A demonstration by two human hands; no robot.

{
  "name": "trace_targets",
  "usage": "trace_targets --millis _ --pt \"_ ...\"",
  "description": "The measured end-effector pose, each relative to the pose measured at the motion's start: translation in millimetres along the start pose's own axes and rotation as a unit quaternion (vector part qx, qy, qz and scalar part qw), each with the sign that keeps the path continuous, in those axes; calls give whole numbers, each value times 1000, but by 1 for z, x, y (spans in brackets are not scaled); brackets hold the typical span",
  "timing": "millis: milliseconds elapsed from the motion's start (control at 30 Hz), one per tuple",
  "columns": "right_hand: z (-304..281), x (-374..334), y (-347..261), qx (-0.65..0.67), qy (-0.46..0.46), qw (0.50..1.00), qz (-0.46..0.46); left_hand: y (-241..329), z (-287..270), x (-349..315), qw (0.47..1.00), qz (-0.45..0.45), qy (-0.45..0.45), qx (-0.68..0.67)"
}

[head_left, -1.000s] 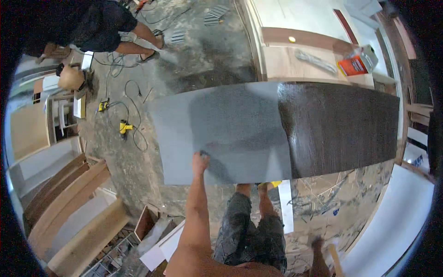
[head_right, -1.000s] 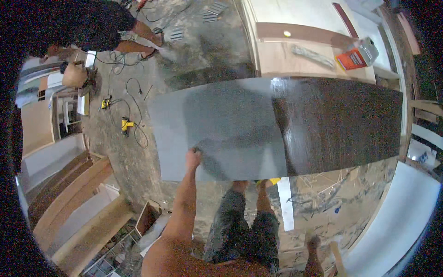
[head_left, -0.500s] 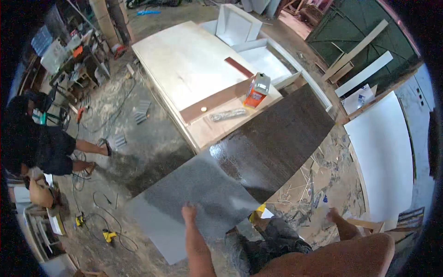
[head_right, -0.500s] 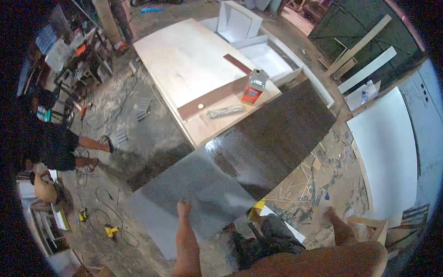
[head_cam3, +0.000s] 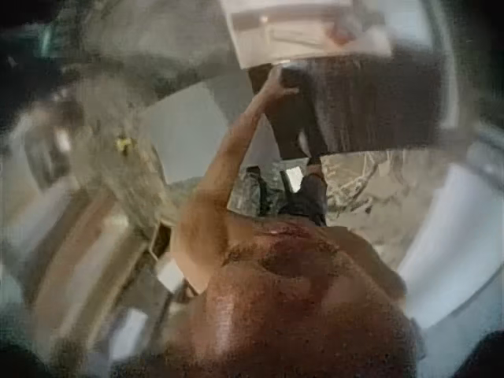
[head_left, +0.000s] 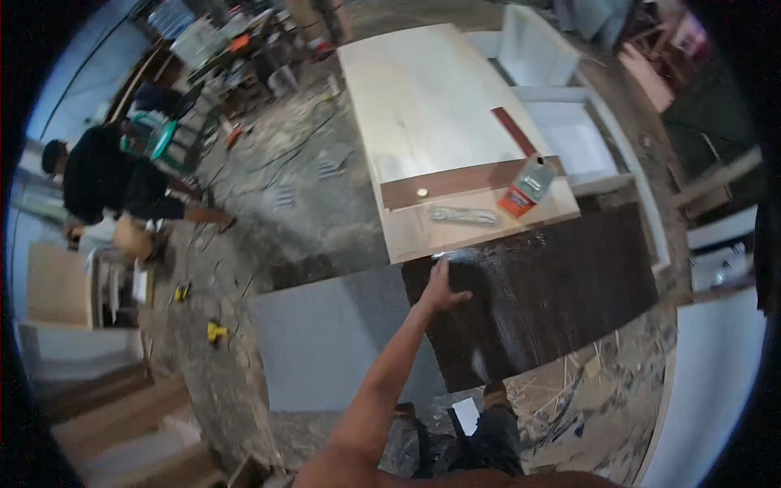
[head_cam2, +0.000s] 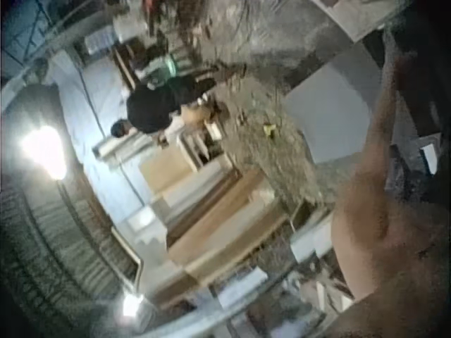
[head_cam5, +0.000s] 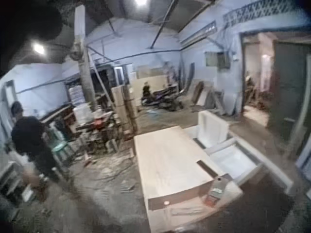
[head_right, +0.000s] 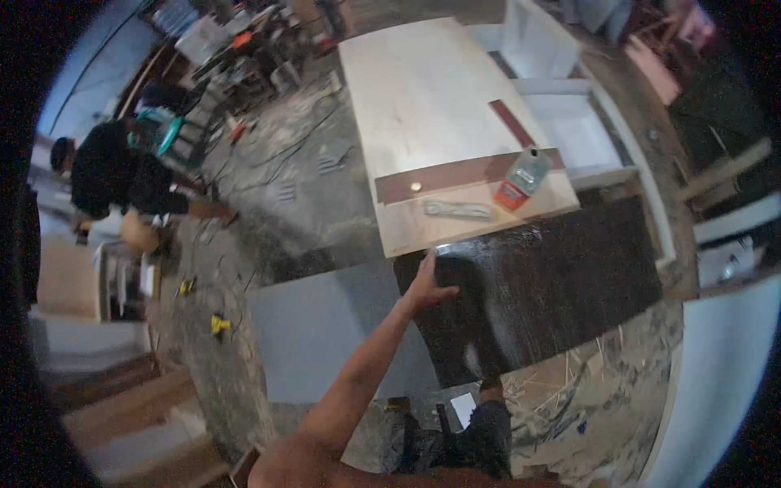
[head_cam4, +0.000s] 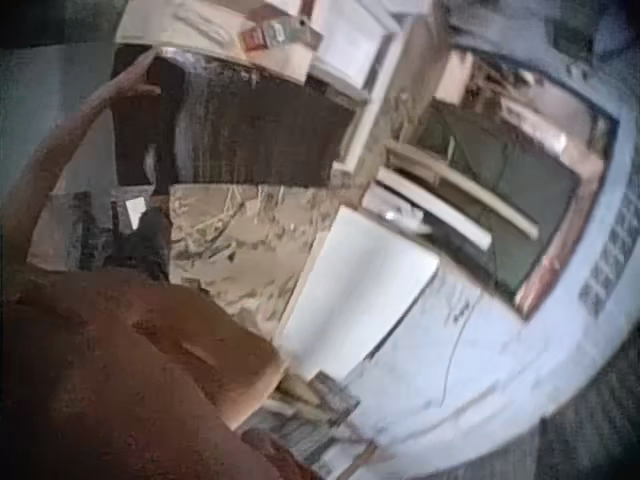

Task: The person applies adhesive to a grey wood panel using a spreader, then places a large wood veneer sheet on top of another surface.

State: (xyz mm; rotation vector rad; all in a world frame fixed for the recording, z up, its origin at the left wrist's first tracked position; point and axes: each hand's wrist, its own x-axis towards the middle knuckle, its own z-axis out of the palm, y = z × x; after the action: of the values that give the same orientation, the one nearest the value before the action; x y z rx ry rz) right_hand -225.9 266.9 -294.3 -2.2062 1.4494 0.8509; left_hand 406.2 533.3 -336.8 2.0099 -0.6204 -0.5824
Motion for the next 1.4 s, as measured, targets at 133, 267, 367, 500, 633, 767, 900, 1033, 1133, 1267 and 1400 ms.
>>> trace_targets --millis 133,267,367,500,633,767,900,1033,1133,1267,1400 --pt "-2 67 35 15 -12 1000 -16 18 35 114 998 46 47 -13" --pt "6 100 77 38 -4 999 9 27 101 234 985 29 169 8" --pt "10 105 91 52 -24 998 35 36 146 291 968 7 147 -201" --pt "27 108 95 84 -47 994 54 29 182 331 958 126 216 -138" --pt "22 107 126 81 -37 993 83 47 235 339 929 83 296 -206" --pt "30 97 108 96 -49 992 72 35 202 343 933 169 318 -2" --pt "20 96 100 92 -27 994 44 108 175 347 950 148 246 -120" --pt "6 107 79 78 -5 997 3 154 105 315 967 129 219 27" --pt "0 122 60 52 14 998 -30 172 34 209 983 113 140 27" --pt "-12 136 13 26 31 993 -107 190 -54 31 961 147 222 79" --pt "-26 113 -44 -9 57 983 -172 180 -108 -167 957 79 267 84"
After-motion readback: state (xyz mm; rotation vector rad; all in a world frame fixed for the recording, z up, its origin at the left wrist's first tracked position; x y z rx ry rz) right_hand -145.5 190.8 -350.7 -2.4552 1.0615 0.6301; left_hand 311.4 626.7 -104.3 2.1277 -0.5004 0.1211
